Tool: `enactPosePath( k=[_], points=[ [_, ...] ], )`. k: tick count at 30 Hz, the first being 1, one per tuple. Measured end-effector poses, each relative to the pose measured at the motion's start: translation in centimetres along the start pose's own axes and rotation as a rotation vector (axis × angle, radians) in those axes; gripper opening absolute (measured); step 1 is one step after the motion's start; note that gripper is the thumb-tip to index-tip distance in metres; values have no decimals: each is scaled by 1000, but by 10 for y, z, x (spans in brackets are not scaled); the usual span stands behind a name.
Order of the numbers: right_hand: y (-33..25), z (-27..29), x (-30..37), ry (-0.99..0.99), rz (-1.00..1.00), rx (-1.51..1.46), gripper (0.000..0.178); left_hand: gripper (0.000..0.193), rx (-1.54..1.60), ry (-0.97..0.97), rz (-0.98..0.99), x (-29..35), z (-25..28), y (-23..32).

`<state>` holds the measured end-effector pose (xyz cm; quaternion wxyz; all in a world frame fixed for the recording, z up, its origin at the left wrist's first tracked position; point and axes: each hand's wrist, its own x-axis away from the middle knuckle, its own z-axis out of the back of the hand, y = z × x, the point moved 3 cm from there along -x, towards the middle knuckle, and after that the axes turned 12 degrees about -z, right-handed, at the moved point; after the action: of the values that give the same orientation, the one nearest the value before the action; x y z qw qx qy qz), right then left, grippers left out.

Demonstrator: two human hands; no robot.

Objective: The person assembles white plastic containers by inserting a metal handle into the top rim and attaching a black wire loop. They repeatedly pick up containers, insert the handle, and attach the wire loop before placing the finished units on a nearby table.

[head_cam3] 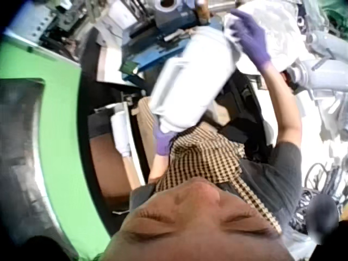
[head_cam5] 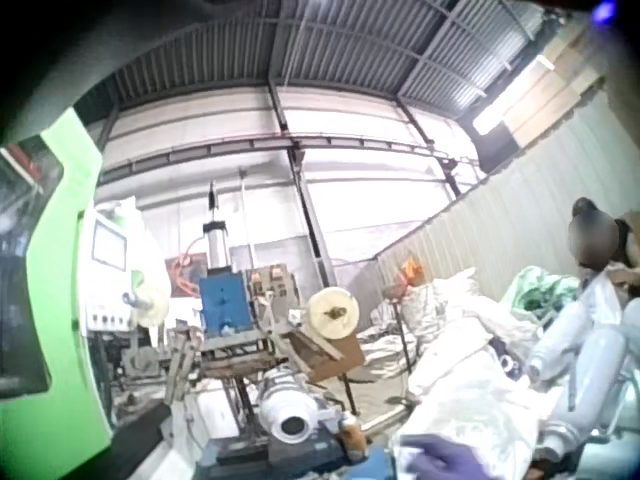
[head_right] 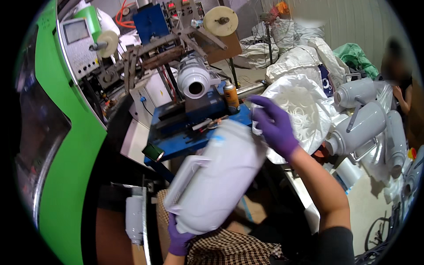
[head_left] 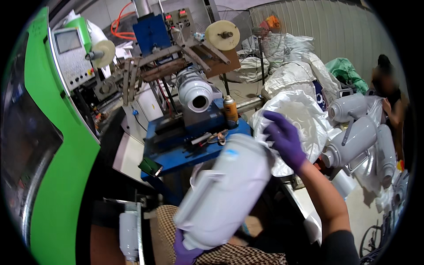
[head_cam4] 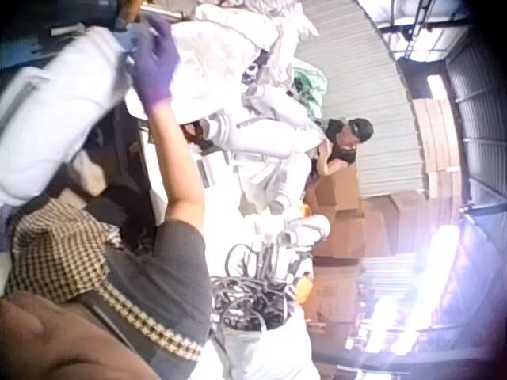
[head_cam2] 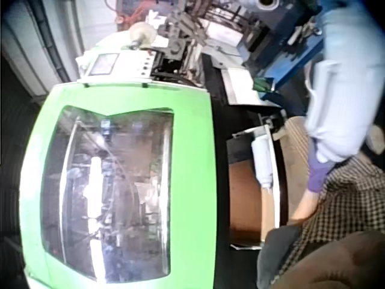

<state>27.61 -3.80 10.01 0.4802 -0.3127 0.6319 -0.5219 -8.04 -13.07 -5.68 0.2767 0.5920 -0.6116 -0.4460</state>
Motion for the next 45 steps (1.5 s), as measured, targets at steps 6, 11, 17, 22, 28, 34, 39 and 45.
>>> enactPosePath(
  k=[6, 11, 17, 22, 28, 34, 39, 45],
  points=[
    [26, -133, -144, -35, 139, 1177, 66, 67, -349, 164, -345, 32, 85, 22],
    [48, -112, -110, 257, 682, 945, 41, 71, -622, -39, -601, -14, 51, 85],
    [-2, 8, 145, 183, 992, 481, 45, 81, -273, 94, -502, -116, 26, 138],
    [51, 20, 155, -159, 408, 129, 43, 85, -1674, -282, -1234, -233, -97, 84],
    [67, -34, 125, -436, 343, -1, 37, 41, -2416, -477, -1284, -401, -189, 28],
    [75, -32, 120, -497, 332, -83, 34, 65, -1825, -1075, -1082, -389, -207, 52],
    [86, 17, 117, -622, -22, -164, 55, 63, -567, -1728, -231, -157, -198, 35],
    [166, 106, 35, 267, 302, 1285, 69, 34, -399, -1415, 2, -131, -174, 8]
  ],
)
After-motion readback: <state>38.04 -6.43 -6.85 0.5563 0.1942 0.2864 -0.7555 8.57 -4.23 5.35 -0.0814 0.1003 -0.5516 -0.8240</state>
